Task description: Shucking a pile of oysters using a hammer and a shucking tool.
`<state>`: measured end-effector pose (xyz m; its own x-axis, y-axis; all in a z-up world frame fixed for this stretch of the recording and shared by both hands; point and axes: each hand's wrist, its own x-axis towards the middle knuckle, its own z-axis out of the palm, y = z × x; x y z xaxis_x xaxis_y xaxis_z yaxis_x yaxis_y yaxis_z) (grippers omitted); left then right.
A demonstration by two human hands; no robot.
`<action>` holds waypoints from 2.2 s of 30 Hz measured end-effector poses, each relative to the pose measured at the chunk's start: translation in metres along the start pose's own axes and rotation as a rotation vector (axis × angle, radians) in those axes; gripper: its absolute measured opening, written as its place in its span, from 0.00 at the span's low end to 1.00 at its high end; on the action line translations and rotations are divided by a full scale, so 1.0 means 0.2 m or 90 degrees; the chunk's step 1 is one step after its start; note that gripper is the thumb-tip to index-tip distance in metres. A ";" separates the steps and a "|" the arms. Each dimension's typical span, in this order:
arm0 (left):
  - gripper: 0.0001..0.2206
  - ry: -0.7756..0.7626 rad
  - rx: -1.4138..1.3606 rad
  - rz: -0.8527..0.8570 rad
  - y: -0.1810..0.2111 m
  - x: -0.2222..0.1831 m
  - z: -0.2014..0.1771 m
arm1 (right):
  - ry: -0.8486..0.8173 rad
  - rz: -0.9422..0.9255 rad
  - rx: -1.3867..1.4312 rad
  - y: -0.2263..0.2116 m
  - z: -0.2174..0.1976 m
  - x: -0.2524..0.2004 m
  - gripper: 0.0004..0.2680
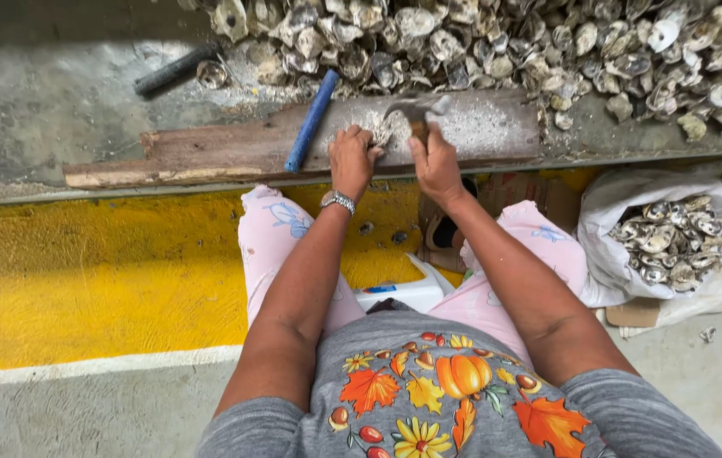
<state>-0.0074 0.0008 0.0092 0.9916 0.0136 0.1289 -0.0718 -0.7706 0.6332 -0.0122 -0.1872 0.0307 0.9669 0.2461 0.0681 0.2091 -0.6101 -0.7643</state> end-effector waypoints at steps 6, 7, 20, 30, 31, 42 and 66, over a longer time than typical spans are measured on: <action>0.11 -0.008 0.015 0.005 0.01 0.02 -0.01 | -0.002 0.007 -0.042 0.12 0.02 0.02 0.11; 0.12 -0.020 0.008 -0.020 0.00 0.00 0.00 | -0.032 0.003 -0.084 0.12 0.03 0.01 0.11; 0.13 -0.005 0.031 -0.002 0.01 -0.03 -0.01 | -0.066 0.056 -0.033 0.11 0.03 -0.03 0.09; 0.09 -0.080 -0.090 -0.108 -0.13 0.05 0.14 | 0.085 0.180 -0.309 0.27 -0.21 0.19 0.15; 0.08 -0.056 -0.120 -0.097 -0.20 0.06 0.21 | 0.103 0.137 -0.370 0.34 -0.22 0.21 0.16; 0.05 0.005 0.107 0.137 -0.08 -0.01 -0.05 | -0.067 -0.048 -0.296 -0.08 0.01 0.13 0.22; 0.14 0.000 0.016 0.121 -0.03 -0.01 -0.04 | -0.058 0.316 0.593 0.14 -0.01 0.22 0.08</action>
<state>-0.0094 0.0111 0.0112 0.9606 -0.1338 0.2435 -0.2546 -0.7750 0.5785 0.0358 -0.1955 0.0134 0.8902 0.2073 -0.4056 -0.4387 0.1505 -0.8860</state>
